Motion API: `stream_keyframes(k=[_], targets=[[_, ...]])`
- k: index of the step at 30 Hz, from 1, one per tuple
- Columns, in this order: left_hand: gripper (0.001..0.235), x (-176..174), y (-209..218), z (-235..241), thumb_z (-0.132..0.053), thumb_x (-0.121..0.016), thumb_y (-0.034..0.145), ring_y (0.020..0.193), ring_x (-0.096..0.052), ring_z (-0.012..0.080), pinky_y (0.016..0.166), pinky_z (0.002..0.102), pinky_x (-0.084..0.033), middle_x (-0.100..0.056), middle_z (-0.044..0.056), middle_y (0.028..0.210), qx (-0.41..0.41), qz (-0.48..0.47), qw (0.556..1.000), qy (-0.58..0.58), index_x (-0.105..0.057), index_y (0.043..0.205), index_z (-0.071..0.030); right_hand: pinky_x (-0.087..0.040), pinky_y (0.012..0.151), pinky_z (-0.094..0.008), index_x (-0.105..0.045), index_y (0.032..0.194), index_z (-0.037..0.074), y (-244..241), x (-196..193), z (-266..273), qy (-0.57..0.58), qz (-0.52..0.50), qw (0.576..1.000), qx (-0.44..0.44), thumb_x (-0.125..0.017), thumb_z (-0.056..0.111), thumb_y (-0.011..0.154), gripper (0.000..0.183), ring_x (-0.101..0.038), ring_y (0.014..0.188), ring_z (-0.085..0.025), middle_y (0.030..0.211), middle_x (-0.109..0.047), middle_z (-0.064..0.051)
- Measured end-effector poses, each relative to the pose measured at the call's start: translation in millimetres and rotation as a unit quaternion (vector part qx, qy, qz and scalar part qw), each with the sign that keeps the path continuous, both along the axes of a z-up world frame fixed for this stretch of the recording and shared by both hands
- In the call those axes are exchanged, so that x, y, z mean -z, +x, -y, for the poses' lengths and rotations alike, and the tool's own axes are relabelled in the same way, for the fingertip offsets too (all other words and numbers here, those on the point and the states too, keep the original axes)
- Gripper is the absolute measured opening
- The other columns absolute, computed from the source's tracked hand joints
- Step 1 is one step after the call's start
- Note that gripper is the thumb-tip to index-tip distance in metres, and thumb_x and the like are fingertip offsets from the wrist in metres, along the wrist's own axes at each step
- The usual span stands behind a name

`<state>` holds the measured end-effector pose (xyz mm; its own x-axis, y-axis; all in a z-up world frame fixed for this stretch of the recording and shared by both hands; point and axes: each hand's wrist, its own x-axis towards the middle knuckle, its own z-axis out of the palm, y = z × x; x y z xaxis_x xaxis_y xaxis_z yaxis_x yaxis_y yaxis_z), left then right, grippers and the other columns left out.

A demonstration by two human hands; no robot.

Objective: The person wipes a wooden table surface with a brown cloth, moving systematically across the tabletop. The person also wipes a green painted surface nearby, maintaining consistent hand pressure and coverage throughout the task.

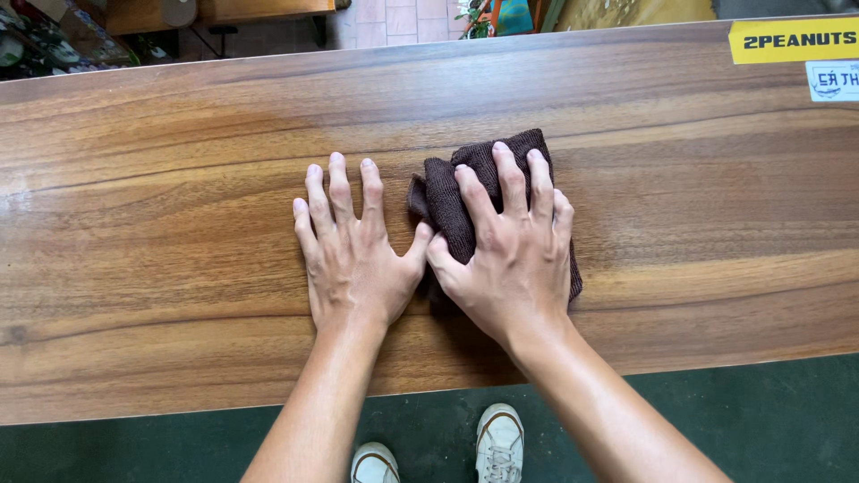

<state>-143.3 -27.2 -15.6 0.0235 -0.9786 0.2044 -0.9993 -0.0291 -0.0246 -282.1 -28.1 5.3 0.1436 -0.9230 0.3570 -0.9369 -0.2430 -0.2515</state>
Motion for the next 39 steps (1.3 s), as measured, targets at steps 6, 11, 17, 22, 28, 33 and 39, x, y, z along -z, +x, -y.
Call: stream_keyframes(k=[6, 11, 17, 22, 28, 33, 39], targets=[[0.076, -1.0, -1.9, -4.5, -0.057, -0.047, 0.073, 0.127, -0.023, 0.0343, 0.101, 0.049, -0.021, -0.028, 0.018, 0.137, 0.003, -0.034, 0.999, 0.002, -0.036, 0.130, -0.009, -0.029, 0.094, -0.046, -0.039, 0.127, 0.012, -40.1, -2.2, -0.8, 0.051, -0.009, 0.998, -0.044, -0.059, 0.047, 0.060, 0.078, -0.029, 0.124, -0.034, 0.133, -0.035, -0.015], [0.075, -2.8, -1.9, -1.7, -0.061, -0.040, 0.078, 0.126, -0.023, 0.0344, 0.101, 0.049, -0.021, -0.028, 0.018, 0.136, 0.005, -0.034, 0.999, 0.009, -0.036, 0.129, -0.007, -0.038, 0.089, -0.052, -0.049, 0.124, 0.008, -115.4, 1.6, 0.5, -0.007, -0.088, 0.995, 0.035, -0.061, 0.051, 0.063, 0.075, -0.036, 0.115, -0.038, 0.127, -0.036, -0.020], [0.076, -1.3, -4.8, -0.3, -0.061, -0.039, 0.077, 0.126, -0.025, 0.0360, 0.101, 0.049, -0.021, -0.030, 0.020, 0.135, 0.003, -0.014, 1.000, 0.005, -0.037, 0.130, -0.006, -0.027, 0.090, -0.054, -0.040, 0.131, 0.005, -138.1, 2.2, 2.6, 0.104, -0.025, 0.976, 0.192, -0.056, 0.045, 0.069, 0.075, -0.031, 0.112, -0.044, 0.129, -0.033, -0.024], [0.076, -1.7, -4.9, -1.4, -0.060, -0.039, 0.078, 0.125, -0.025, 0.0369, 0.099, 0.051, -0.022, -0.030, 0.021, 0.135, 0.005, -0.006, 1.000, 0.003, -0.036, 0.130, -0.005, -0.033, 0.079, -0.060, -0.038, 0.131, 0.006, -109.3, 10.0, 2.9, 0.081, -0.054, 0.973, 0.209, -0.059, 0.058, 0.067, 0.085, -0.030, 0.114, -0.037, 0.130, -0.034, -0.019], [0.077, -1.7, -4.8, -0.9, -0.060, -0.038, 0.078, 0.126, -0.021, 0.0363, 0.100, 0.051, -0.019, -0.026, 0.020, 0.137, 0.003, -0.015, 1.000, 0.026, -0.033, 0.132, -0.005, -0.018, 0.095, -0.061, -0.030, 0.132, 0.017, -19.9, -11.2, -2.7, 0.153, -0.031, 0.985, 0.078, -0.068, 0.066, 0.051, 0.102, -0.015, 0.125, -0.040, 0.137, -0.020, -0.018], [0.079, -1.6, -5.0, 1.1, -0.061, -0.041, 0.074, 0.127, -0.017, 0.0356, 0.099, 0.052, -0.017, -0.023, 0.020, 0.137, -0.012, -0.038, 0.998, 0.050, -0.033, 0.131, -0.006, -0.036, 0.073, -0.052, -0.028, 0.130, 0.013, -19.9, -21.4, -3.9, 0.175, -0.086, 0.975, 0.107, -0.067, 0.056, 0.050, 0.098, -0.039, 0.096, -0.035, 0.116, -0.035, -0.020], [0.067, -2.1, -26.1, 5.1, -0.053, -0.046, 0.074, 0.121, -0.028, 0.0328, 0.095, 0.048, -0.023, -0.033, 0.019, 0.131, -0.049, -0.042, 0.997, 0.032, -0.044, 0.123, -0.008, -0.045, 0.064, -0.048, -0.042, 0.106, 0.011, -41.3, -39.4, 12.7, 0.217, 0.038, 0.971, 0.092, -0.067, 0.019, 0.060, 0.053, -0.053, 0.080, -0.037, 0.092, -0.049, -0.015]])
